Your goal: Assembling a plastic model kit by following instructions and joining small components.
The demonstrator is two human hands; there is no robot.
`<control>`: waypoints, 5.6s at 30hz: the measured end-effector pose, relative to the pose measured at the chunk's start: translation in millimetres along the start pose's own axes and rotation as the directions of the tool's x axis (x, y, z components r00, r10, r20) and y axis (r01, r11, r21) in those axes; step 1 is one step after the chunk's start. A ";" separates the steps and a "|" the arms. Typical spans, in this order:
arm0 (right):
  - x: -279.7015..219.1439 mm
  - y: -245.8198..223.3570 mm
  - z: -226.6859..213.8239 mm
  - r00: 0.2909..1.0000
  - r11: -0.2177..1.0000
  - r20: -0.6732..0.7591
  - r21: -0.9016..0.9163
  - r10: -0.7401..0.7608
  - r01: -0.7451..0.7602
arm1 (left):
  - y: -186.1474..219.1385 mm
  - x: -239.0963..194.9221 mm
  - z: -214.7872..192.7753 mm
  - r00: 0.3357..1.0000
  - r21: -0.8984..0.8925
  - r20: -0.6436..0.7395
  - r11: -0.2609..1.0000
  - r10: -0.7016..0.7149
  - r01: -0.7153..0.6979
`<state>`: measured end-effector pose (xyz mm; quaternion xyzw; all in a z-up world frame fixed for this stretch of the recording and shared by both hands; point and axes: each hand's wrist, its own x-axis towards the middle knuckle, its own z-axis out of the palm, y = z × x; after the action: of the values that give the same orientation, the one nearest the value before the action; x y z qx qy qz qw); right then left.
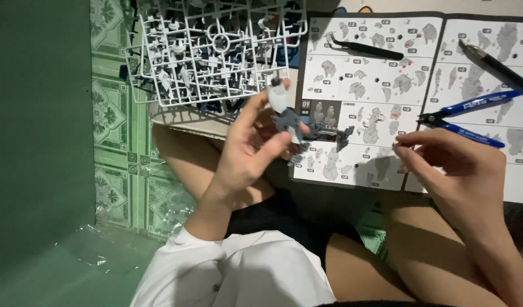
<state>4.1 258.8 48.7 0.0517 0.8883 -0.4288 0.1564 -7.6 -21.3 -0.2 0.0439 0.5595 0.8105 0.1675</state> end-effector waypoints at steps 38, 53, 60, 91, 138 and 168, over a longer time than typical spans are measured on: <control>13.0 1.1 3.8 0.967 0.945 -0.028 -0.221 -0.255 0.243 | 5.7 4.8 -5.7 0.956 0.821 0.058 0.530 0.287 -0.209; 7.8 -1.8 -11.1 0.962 0.960 -0.249 0.225 -0.112 0.169 | 1.2 7.3 -2.2 0.963 0.856 0.007 0.496 0.269 -0.145; -1.7 15.4 -25.2 0.959 0.965 -0.221 0.152 -0.178 0.214 | 9.7 22.7 10.6 0.964 0.823 0.055 0.535 0.261 -0.192; -21.3 20.3 -23.6 0.991 0.967 -0.078 0.224 -0.108 0.123 | 13.6 -4.4 48.8 0.936 -0.082 0.304 0.975 -0.175 0.209; -20.2 17.7 -20.1 0.990 0.970 -0.017 0.204 0.137 -0.131 | -16.0 0.2 54.8 0.943 0.119 0.229 0.968 -0.242 0.220; -15.6 20.9 -20.1 0.983 0.933 -0.054 0.327 0.178 -0.151 | -31.2 -1.1 51.4 0.983 0.376 0.172 0.917 0.069 -0.131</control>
<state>18.8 288.2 49.9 0.1683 0.8047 -0.5507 0.1445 13.6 34.1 -9.9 0.1676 0.6902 0.6863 0.1570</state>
